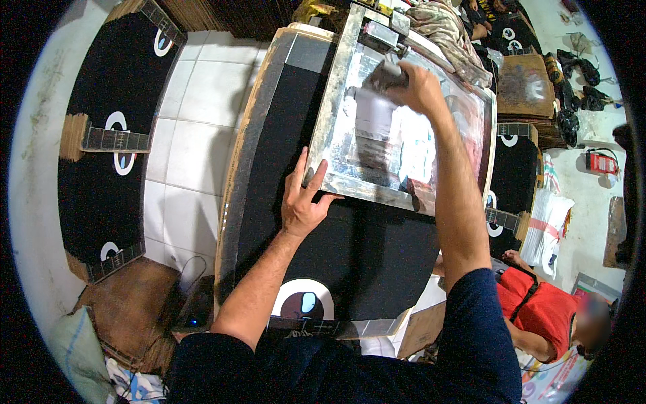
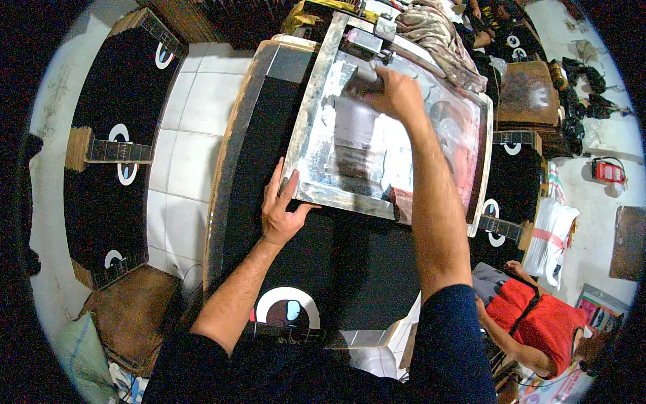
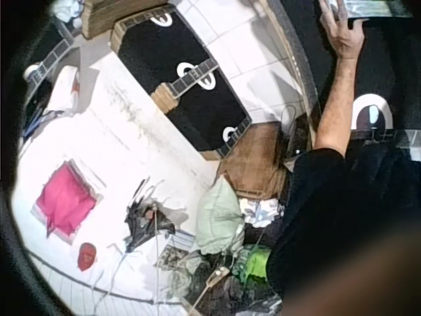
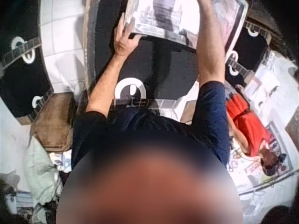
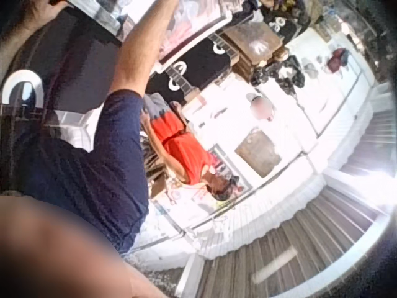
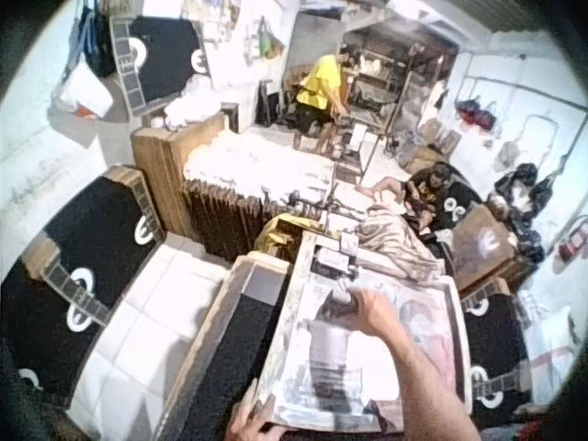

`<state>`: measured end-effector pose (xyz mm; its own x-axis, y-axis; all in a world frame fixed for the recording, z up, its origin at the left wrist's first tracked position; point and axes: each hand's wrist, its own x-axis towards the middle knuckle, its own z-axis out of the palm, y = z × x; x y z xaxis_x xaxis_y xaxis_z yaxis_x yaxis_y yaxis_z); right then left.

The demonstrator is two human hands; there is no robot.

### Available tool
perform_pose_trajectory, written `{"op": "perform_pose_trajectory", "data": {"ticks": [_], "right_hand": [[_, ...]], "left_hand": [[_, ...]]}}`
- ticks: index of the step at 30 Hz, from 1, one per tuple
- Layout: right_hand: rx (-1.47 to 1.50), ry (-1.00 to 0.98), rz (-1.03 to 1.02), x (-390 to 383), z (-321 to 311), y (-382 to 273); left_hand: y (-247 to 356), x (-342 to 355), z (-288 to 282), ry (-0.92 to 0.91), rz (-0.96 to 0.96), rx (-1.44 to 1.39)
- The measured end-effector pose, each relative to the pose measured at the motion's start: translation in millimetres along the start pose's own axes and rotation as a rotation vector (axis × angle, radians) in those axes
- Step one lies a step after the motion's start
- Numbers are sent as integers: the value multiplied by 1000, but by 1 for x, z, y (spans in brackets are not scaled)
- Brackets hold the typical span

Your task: The person repeatedly places a screen printing frame over a black t-shirt, uses a squeegee to pull ink across the screen, then lifts the frame to reveal the printed design. This cycle is repeated multiple times on the same shirt.

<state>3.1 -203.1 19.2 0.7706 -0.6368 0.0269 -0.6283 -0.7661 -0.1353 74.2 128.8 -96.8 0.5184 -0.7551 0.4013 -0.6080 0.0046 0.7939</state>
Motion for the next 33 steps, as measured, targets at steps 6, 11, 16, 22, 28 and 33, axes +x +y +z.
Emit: {"op": "perform_pose_trajectory", "data": {"ticks": [6,11,16,22,28,33], "right_hand": [[55,56,117,2,11,2],[46,116,45,-94,24,-59],[-3,192,16,-71,4,-38],[-71,44,87,46,-5,20],[-39,-156,110,110,15,40],[-57,218,6,96,23,53]], "left_hand": [[-1,0,2,7,1,-20],[-1,0,1,2,1,-15],[-1,0,1,12,17,-2],[0,0,1,-7,19,36],[0,0,2,-11,39,67],[-1,-3,3,-22,36,76]]}}
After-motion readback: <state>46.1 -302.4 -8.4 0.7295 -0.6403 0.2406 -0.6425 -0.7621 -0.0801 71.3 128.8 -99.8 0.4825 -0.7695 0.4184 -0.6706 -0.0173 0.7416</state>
